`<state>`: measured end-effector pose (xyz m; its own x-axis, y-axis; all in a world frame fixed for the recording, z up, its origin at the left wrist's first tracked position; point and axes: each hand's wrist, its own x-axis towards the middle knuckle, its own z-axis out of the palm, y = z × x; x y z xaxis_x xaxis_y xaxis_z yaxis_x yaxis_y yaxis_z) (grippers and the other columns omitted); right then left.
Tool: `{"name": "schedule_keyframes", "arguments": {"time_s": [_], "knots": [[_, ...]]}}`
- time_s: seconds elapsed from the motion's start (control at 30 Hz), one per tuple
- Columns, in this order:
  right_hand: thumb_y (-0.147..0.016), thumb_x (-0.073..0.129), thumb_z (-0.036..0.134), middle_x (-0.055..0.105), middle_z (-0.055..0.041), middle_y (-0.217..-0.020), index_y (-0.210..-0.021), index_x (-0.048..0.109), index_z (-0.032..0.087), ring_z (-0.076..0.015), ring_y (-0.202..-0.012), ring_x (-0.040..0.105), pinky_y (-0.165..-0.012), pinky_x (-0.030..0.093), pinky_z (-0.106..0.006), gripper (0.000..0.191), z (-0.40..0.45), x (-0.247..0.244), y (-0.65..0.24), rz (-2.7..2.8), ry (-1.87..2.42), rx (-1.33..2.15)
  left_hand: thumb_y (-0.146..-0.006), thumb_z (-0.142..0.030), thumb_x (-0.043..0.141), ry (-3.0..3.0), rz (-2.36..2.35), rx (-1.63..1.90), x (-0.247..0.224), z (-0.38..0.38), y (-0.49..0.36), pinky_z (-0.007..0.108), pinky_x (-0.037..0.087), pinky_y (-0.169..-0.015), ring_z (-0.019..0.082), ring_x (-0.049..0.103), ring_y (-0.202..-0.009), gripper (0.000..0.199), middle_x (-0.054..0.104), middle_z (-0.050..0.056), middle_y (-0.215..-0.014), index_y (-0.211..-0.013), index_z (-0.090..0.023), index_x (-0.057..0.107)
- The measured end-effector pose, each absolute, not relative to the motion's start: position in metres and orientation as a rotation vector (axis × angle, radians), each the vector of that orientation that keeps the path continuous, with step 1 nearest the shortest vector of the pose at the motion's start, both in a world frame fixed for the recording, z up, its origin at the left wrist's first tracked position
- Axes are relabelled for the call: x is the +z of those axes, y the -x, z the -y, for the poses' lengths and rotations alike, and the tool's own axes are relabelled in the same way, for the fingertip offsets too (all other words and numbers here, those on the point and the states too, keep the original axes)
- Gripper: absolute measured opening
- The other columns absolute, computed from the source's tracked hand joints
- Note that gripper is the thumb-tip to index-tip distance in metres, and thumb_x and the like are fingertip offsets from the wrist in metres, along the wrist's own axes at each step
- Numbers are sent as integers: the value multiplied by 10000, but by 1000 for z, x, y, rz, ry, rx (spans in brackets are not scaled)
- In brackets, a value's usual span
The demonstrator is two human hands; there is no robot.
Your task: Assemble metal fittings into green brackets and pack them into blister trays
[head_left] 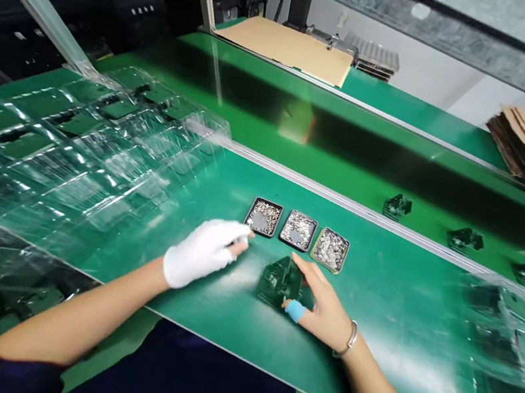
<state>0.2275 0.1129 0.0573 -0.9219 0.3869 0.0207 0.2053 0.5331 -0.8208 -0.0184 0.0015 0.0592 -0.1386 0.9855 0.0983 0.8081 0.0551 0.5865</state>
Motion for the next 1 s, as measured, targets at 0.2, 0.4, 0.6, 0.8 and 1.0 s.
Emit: {"name": "schedule_keyframes", "arguments": {"time_s": [0.2,0.4,0.6,0.8,1.0], "knots": [[-804,558,204,456,-176,-1321,-1423,331,175,-285,-1123,526,-913,503,-473,659,-107,58,-224,2990,277,862,-889,-242,440,-2026,-2235,61,66,-74,32,306,471,-753,218,646,-876,239,685,81,-941,-911,-170,666],[-847,546,237,353,-177,-1453,-1416,322,181,-264,-1210,488,-1007,447,-463,614,-108,55,-229,2899,197,860,-848,-201,479,-2073,-2219,-84,51,-92,24,317,462,-681,249,658,-807,213,679,132,-864,-869,-124,677],[-883,512,263,389,-195,-1431,-1389,349,164,-272,-1264,464,-997,462,-463,541,-111,59,-230,2850,231,830,-852,-183,441,-2074,-2230,-72,46,-97,23,326,453,-664,252,655,-779,247,676,147,-829,-829,-114,678],[-906,477,278,407,-173,-1423,-1382,357,192,-259,-1304,430,-1016,454,-451,498,-115,57,-231,2796,286,835,-851,-224,437,-2026,-2264,125,59,-91,31,315,453,-690,230,636,-804,239,671,117,-856,-849,-142,662],[-909,459,206,534,-139,-1264,-1334,396,224,-213,-1121,568,-918,519,-407,430,-122,63,-224,2617,311,848,-848,-381,423,-1495,-1841,905,90,-48,31,251,432,-604,129,521,-616,256,585,15,-696,-748,-172,532]]}}
